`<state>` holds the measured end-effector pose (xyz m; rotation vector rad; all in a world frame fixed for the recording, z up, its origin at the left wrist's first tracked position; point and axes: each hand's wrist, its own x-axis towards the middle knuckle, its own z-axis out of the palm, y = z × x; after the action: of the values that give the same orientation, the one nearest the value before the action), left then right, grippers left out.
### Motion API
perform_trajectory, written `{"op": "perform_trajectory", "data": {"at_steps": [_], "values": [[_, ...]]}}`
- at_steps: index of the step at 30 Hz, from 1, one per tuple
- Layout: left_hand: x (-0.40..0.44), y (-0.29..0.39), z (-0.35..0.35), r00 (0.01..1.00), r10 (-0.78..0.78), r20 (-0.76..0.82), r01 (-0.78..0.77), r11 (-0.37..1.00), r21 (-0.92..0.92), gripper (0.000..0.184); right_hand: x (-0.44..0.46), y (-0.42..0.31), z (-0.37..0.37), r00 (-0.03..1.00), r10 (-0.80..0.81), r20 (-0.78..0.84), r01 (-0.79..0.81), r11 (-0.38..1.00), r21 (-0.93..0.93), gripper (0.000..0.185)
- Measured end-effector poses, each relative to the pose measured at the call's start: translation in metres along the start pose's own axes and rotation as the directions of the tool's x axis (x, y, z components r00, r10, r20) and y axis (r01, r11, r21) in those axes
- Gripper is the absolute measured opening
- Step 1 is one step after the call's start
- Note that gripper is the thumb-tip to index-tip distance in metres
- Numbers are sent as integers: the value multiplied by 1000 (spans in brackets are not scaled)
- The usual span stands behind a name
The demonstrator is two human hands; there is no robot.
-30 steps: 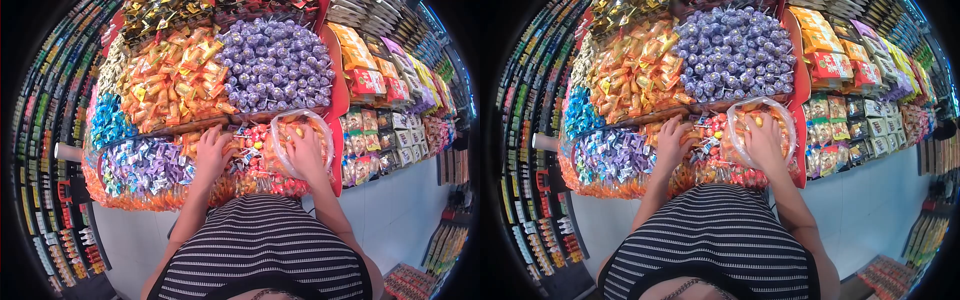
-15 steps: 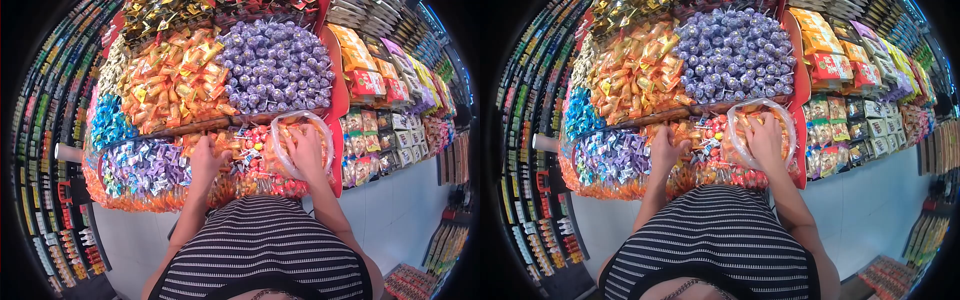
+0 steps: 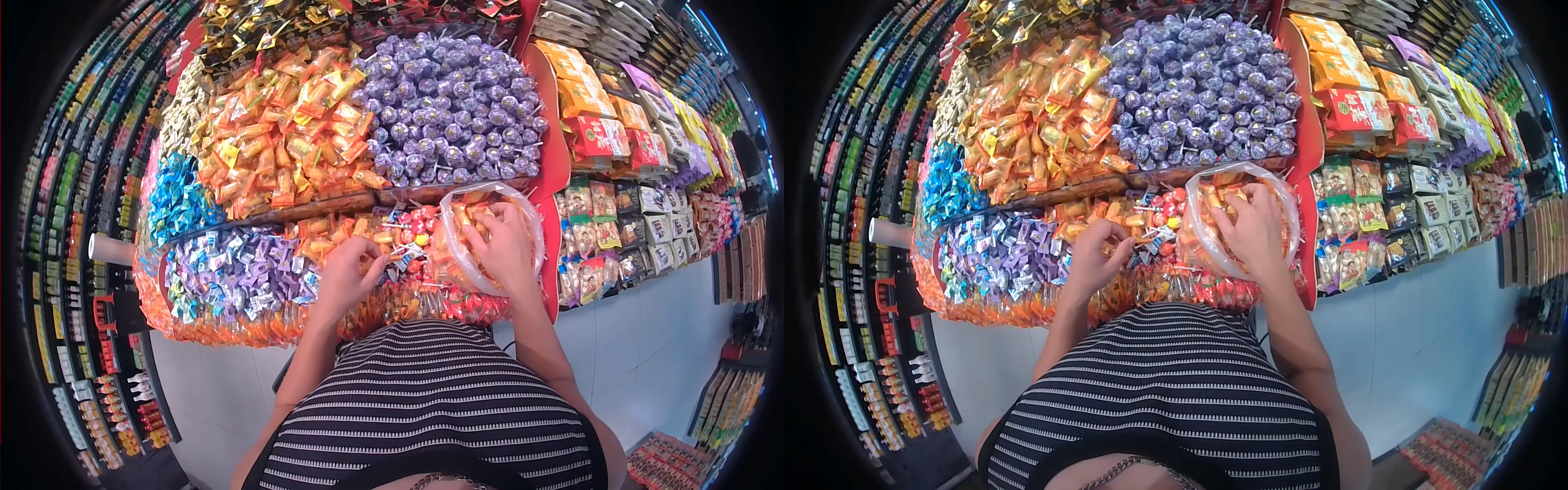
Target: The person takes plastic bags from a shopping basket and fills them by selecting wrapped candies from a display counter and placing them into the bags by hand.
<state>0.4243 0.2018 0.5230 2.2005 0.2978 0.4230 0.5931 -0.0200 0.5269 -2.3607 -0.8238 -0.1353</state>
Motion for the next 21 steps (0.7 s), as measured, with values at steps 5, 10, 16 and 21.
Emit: {"op": "perform_trajectory", "data": {"at_steps": [5,10,16,21], "values": [[0,4,2,996,69,61,-69,998,2,13,-1,9,6,1000,-11,5,11,996,90,16],[-2,7,1,992,98,78,-96,995,-19,12,-1,-2,-5,996,78,-44,-68,979,194,8],[-3,14,-2,993,69,100,-59,993,-98,13,2,-5,-39,992,-80,-102,90,992,91,8],[-6,22,8,962,-19,273,191,763,-618,33,-7,-43,-49,979,-198,45,151,857,493,9]]}}
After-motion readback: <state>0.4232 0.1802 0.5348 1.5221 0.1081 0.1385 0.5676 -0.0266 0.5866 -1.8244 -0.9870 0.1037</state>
